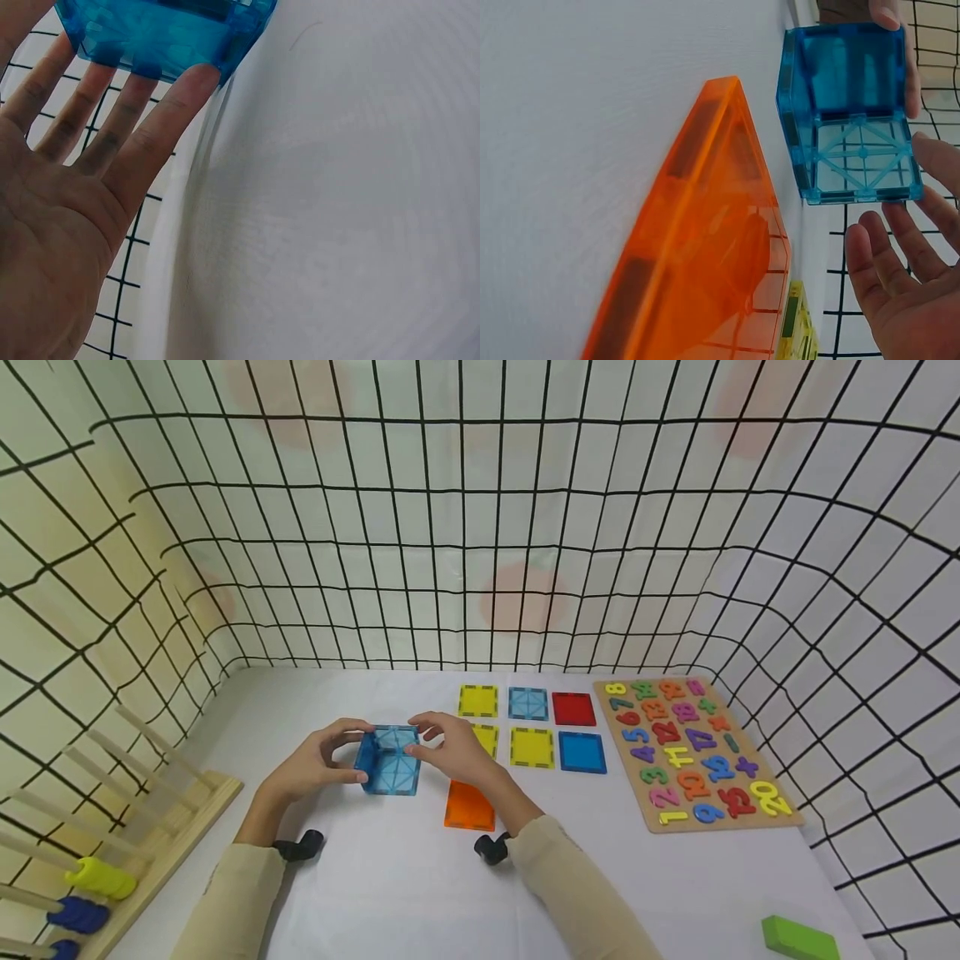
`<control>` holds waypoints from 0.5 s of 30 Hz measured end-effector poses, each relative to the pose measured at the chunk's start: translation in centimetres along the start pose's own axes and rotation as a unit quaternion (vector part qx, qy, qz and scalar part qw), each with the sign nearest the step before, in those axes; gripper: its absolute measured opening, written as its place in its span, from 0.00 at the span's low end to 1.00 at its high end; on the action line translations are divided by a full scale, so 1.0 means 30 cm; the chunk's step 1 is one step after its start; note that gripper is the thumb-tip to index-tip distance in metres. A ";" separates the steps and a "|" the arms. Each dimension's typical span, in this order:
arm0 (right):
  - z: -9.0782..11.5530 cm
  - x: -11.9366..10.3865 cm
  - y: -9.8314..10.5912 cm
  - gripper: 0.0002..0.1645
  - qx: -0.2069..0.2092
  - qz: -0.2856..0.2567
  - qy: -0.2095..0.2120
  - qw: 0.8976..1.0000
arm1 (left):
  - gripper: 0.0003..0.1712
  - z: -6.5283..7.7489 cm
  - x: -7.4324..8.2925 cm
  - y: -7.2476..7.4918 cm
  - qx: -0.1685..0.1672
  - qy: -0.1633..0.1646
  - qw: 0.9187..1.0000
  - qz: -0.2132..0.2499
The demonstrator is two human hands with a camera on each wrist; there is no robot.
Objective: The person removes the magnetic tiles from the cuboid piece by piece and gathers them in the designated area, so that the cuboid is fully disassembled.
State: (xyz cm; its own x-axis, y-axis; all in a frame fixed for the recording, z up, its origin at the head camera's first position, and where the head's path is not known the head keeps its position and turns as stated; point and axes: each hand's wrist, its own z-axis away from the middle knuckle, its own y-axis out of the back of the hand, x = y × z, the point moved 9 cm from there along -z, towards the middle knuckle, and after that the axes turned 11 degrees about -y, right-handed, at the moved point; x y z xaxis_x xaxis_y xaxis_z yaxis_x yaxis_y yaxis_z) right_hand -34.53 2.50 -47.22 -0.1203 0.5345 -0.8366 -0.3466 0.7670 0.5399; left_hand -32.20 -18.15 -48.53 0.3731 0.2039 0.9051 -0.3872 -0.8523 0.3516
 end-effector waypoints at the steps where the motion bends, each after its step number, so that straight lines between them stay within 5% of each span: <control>1: -0.002 -0.002 -0.002 0.30 0.000 0.001 0.000 1.000 | 0.42 0.000 0.000 0.000 0.000 0.000 1.000 0.000; 15: -0.038 -0.021 -0.029 0.24 -0.003 0.011 0.010 1.000 | 0.42 0.001 0.008 -0.002 -0.002 -0.005 1.000 0.009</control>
State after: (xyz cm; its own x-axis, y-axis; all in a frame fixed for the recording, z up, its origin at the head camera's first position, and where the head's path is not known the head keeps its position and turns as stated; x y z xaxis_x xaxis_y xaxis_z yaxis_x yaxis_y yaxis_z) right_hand -35.21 1.09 -47.26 -0.1464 0.5433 -0.8267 -0.3486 0.7537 0.5571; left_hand -32.05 -18.06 -48.35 0.3749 0.1832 0.9088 -0.3975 -0.8538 0.3361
